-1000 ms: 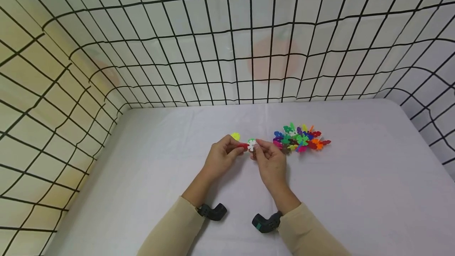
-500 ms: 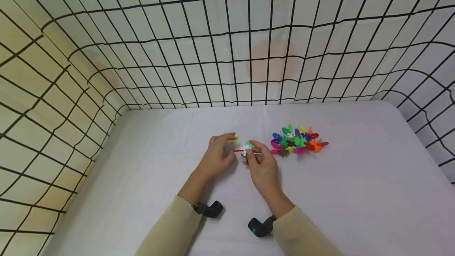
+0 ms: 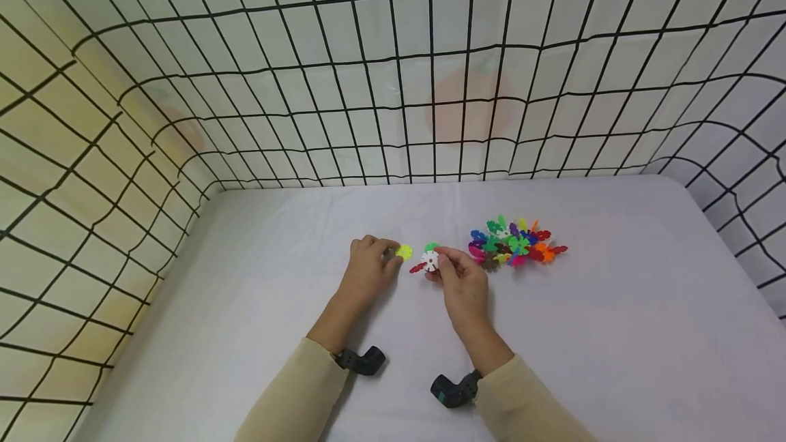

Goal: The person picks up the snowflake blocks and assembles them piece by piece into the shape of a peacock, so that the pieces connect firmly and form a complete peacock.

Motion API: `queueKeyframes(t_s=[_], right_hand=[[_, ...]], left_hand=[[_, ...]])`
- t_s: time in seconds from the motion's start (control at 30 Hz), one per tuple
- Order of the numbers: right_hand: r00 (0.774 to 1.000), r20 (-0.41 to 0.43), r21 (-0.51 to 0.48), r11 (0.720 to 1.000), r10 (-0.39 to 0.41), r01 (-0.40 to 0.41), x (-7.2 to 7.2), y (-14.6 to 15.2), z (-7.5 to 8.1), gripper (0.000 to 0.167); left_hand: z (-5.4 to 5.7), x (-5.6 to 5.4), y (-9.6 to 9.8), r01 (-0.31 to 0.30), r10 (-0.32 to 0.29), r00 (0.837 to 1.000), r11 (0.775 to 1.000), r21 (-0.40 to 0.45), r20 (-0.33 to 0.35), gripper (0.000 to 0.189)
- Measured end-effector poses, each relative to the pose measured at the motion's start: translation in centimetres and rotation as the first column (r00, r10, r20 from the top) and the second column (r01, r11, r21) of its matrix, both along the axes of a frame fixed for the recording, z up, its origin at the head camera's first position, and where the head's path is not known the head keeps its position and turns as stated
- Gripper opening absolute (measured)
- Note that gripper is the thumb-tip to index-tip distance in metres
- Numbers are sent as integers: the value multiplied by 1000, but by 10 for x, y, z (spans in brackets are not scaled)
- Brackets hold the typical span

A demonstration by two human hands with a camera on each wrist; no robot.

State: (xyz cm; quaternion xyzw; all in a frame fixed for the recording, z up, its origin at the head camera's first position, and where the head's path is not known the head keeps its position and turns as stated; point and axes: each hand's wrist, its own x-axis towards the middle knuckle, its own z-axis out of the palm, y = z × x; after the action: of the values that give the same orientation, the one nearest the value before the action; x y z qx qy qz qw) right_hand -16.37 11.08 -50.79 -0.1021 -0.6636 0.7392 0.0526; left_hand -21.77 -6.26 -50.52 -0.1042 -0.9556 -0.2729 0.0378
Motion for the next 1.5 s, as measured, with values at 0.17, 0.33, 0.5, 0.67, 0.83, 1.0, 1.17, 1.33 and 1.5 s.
queueKeyframes(t_s=[0.17,0.33,0.5,0.67,0.83,1.0,1.17,1.33,1.5], right_hand=[[1000,-9,9,1000,23,-23,1,0,0,29],[998,27,43,997,62,-63,-1,1,2,32],[985,65,-74,985,160,-155,-4,8,4,37],[971,51,-240,947,232,-213,-6,14,4,34],[966,43,-305,924,256,-232,-6,16,4,15],[962,28,-281,925,273,-254,-5,15,4,12],[970,19,-288,930,242,-227,-5,16,5,13],[977,7,-296,934,213,-202,-4,15,4,14],[979,-19,-284,938,203,-200,-3,13,2,15]], left_hand=[[1,-2,-4,-13,2,995,994,110,103,24],[1,-2,-7,0,-44,992,934,358,115,17],[1,-2,-8,77,-176,977,810,581,117,17],[-1,-3,-9,133,-286,948,751,647,138,20],[-2,-4,-9,157,-321,939,714,682,120,22],[0,-2,-8,205,-374,924,658,724,78,24],[7,3,-3,263,-397,917,678,687,41,37],[10,9,3,377,-448,893,704,602,-35,62],[10,11,7,427,-444,891,752,501,-93,70]])
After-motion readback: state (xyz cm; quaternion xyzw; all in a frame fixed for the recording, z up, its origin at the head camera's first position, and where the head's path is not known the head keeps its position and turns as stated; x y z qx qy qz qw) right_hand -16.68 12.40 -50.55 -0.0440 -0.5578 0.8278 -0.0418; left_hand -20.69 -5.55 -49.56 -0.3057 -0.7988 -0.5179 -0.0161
